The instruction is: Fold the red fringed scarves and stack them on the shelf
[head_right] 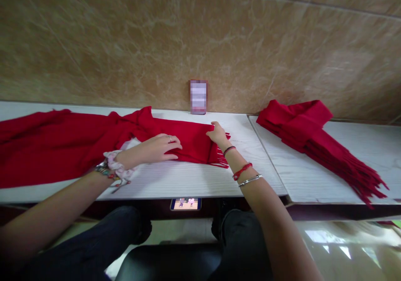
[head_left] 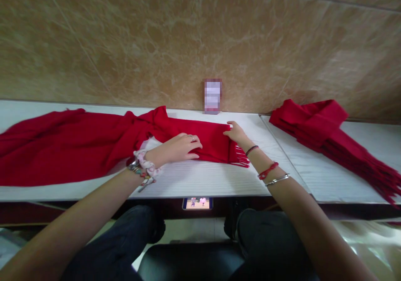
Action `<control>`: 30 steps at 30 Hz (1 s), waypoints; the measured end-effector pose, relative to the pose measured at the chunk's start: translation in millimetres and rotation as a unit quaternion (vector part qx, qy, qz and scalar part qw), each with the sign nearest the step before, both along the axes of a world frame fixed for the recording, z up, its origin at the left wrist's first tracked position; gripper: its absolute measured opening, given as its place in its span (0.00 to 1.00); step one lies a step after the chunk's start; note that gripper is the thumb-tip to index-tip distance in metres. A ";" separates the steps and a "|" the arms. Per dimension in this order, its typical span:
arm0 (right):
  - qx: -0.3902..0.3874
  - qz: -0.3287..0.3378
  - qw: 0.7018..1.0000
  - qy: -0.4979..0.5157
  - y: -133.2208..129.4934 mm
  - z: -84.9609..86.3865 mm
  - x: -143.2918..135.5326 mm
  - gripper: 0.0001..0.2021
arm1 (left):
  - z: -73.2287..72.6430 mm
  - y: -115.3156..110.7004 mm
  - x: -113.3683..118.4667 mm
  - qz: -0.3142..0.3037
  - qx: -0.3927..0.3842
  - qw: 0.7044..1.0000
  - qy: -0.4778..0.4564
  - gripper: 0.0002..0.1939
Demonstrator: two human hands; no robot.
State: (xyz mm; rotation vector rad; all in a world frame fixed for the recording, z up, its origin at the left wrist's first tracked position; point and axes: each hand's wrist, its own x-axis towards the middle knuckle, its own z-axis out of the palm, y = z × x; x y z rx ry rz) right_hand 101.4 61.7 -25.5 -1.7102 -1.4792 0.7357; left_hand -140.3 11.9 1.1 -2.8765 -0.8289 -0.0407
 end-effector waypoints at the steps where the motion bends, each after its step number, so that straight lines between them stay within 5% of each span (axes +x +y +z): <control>1: 0.002 0.000 1.000 0.002 -0.3 1.8 -0.6 0.26 | -1.0 0.9 1.1 -0.003 0.004 1.000 0.008 0.12; 6: 0.042 0.028 0.997 0.061 -3.1 15.6 -4.0 0.23 | -2.5 3.8 2.0 0.012 0.056 0.998 0.033 0.13; 14: 0.143 0.100 0.970 0.168 11.4 49.3 3.2 0.23 | 33.0 -12.8 17.8 0.067 0.131 0.987 -0.062 0.13; 19: 0.106 0.017 0.993 -0.052 16.4 27.4 27.4 0.23 | -3.1 -33.2 49.0 0.030 0.095 0.995 -0.020 0.10; 22: 0.075 0.008 0.992 -0.098 8.5 6.9 33.9 0.22 | -22.4 -36.2 58.1 0.036 0.076 0.996 -0.025 0.11; 26: 0.089 0.016 0.990 -0.107 3.3 2.1 34.3 0.22 | -19.5 -28.9 51.7 0.053 0.079 0.994 -0.060 0.13; 30: 0.104 0.013 0.989 -0.104 3.7 11.7 34.3 0.20 | -4.3 -21.4 37.2 0.055 0.060 0.997 0.008 0.14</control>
